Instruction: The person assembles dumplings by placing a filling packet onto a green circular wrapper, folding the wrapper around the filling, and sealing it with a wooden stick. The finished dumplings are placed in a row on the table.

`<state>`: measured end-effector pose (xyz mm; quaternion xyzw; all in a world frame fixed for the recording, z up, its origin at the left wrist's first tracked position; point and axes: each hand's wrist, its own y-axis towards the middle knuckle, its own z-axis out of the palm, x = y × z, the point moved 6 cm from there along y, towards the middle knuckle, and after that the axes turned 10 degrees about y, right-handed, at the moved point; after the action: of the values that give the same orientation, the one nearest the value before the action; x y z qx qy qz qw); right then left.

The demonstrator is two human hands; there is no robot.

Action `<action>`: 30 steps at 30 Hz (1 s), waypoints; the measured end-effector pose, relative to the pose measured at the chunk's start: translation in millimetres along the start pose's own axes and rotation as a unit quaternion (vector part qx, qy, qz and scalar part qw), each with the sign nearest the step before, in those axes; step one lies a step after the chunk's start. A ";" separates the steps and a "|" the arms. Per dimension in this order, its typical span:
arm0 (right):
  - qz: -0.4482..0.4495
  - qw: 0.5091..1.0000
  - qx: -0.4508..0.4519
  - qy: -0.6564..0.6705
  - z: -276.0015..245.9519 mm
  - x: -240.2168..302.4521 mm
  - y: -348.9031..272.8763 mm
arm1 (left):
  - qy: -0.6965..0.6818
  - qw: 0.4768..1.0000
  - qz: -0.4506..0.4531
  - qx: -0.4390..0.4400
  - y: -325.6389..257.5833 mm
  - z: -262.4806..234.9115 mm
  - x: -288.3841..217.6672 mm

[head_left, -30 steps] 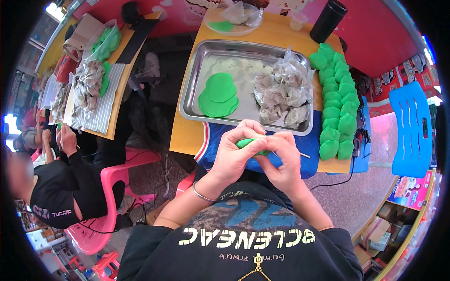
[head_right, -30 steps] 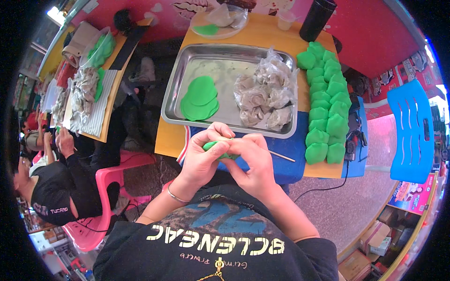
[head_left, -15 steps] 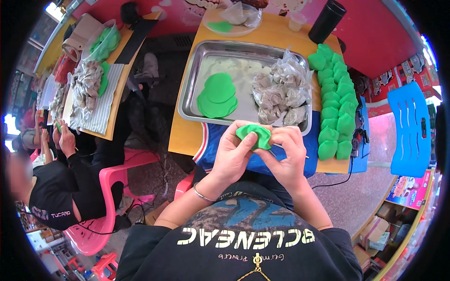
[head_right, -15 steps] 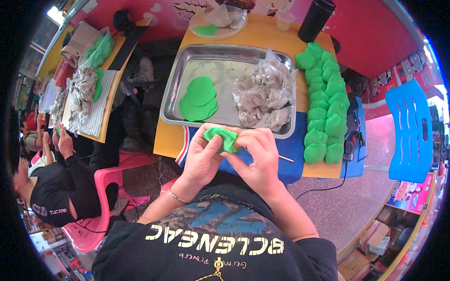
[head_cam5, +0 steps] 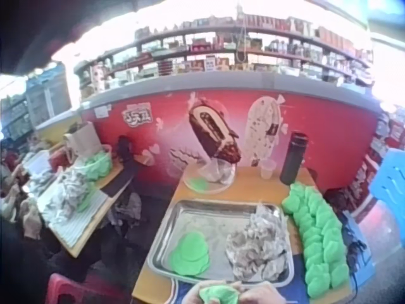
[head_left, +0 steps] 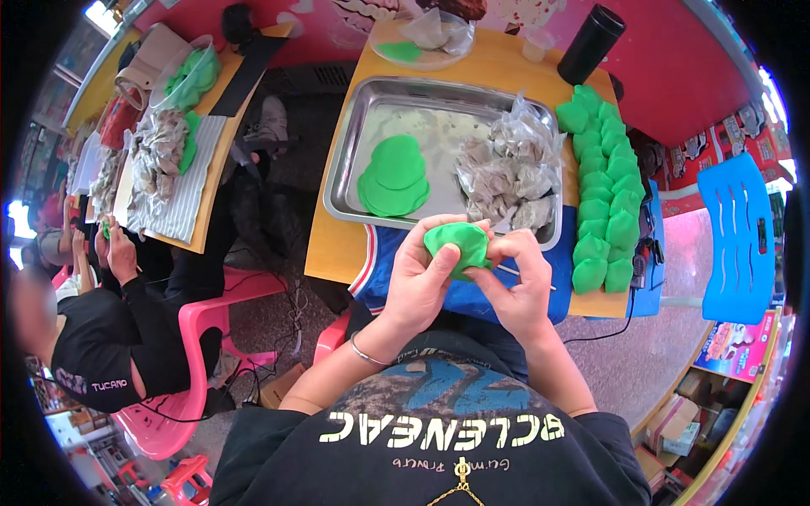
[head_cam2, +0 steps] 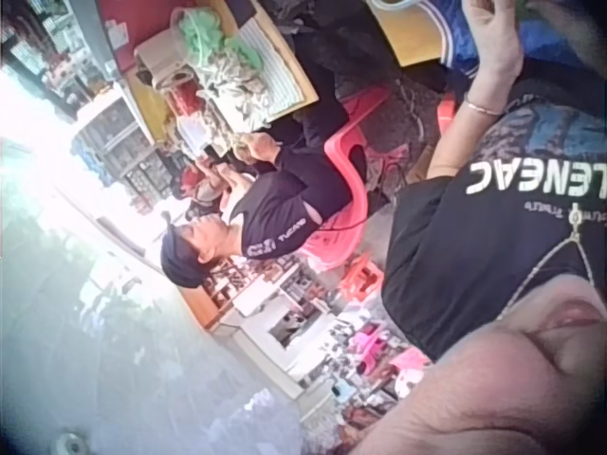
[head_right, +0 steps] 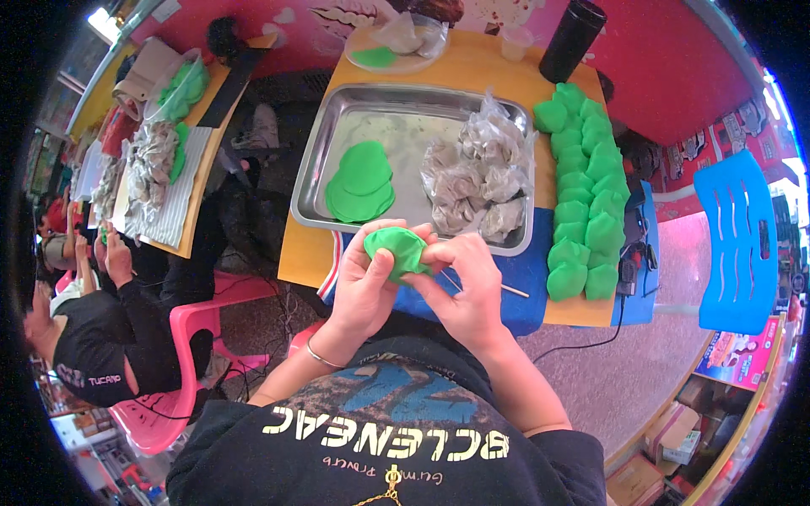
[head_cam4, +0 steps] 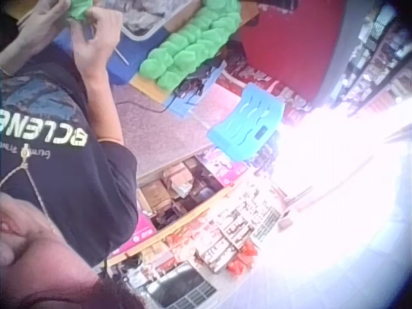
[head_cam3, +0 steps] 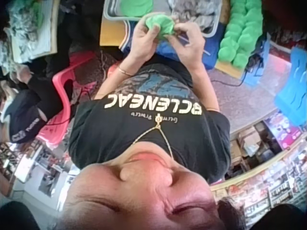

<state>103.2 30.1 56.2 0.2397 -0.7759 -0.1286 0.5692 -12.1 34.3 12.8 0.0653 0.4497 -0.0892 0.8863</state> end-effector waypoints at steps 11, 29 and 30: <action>0.038 0.998 0.038 0.016 8.8 0.1 6.2 | -0.019 0.999 -0.047 -0.016 0.4 0.2 -0.4; 0.063 0.996 0.029 0.053 1.0 -4.7 6.3 | -0.067 0.995 -0.069 0.017 -5.8 6.3 9.1; 0.075 0.994 0.001 0.076 -0.2 -6.9 4.0 | -0.075 0.994 -0.075 0.016 -6.3 6.7 9.1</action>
<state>104.1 37.1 52.6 0.1900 -0.7466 -0.0663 0.6342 -3.0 25.9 9.1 0.0387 0.3842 -0.1670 0.9072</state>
